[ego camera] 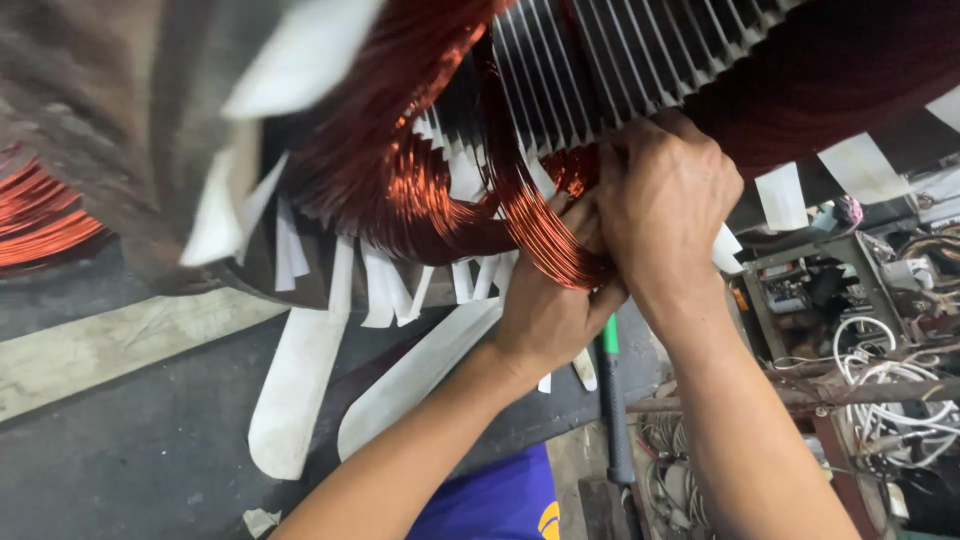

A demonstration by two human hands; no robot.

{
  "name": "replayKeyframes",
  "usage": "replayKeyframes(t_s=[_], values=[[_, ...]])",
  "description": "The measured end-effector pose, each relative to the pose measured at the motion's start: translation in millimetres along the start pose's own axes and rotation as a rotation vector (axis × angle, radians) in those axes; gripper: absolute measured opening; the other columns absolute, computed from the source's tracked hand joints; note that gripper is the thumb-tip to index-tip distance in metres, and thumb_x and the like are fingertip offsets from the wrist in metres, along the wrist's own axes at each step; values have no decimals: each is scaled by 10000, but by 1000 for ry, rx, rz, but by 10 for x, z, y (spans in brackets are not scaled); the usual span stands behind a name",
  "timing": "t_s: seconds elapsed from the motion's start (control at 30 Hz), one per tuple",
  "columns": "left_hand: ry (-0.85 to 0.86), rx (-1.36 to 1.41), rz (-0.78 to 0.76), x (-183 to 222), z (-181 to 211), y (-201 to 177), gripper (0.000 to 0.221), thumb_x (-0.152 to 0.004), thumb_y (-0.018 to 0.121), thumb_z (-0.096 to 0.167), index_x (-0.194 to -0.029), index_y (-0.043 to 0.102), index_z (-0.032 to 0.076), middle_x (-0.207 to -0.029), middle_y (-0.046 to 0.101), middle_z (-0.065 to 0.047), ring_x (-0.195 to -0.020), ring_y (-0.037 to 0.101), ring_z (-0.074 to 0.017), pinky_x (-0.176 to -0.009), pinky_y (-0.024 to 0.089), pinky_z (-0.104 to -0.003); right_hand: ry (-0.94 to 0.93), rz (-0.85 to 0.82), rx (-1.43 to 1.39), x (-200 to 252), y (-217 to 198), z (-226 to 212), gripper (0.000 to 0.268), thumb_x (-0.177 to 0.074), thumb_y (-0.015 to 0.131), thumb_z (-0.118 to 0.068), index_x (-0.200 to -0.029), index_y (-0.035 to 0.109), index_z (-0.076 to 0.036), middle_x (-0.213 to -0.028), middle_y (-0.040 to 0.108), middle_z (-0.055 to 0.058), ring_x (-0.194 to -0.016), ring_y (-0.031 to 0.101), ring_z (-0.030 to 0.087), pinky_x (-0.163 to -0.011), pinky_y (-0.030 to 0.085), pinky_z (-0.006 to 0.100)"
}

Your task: Inserting copper phase windings into the slots of an electric motor stator

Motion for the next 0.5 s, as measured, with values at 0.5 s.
replayKeyframes(t_s=[0.5], values=[[31, -65, 65, 44, 112, 44, 429, -1157, 527, 239, -1461, 624, -49, -1514, 652, -224, -1492, 569, -357, -1361, 361, -551, -358, -51, -673, 472, -699, 26, 316, -1042, 473, 144, -1275, 686, 116, -1250, 605, 233, -1132, 663, 376, -899, 594, 460]])
Point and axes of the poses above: each hand's wrist, its own x-axis away from the middle knuckle, its own y-axis out of the palm, z = x × y, the point moved 7 cm from there along -x, towards the middle knuckle
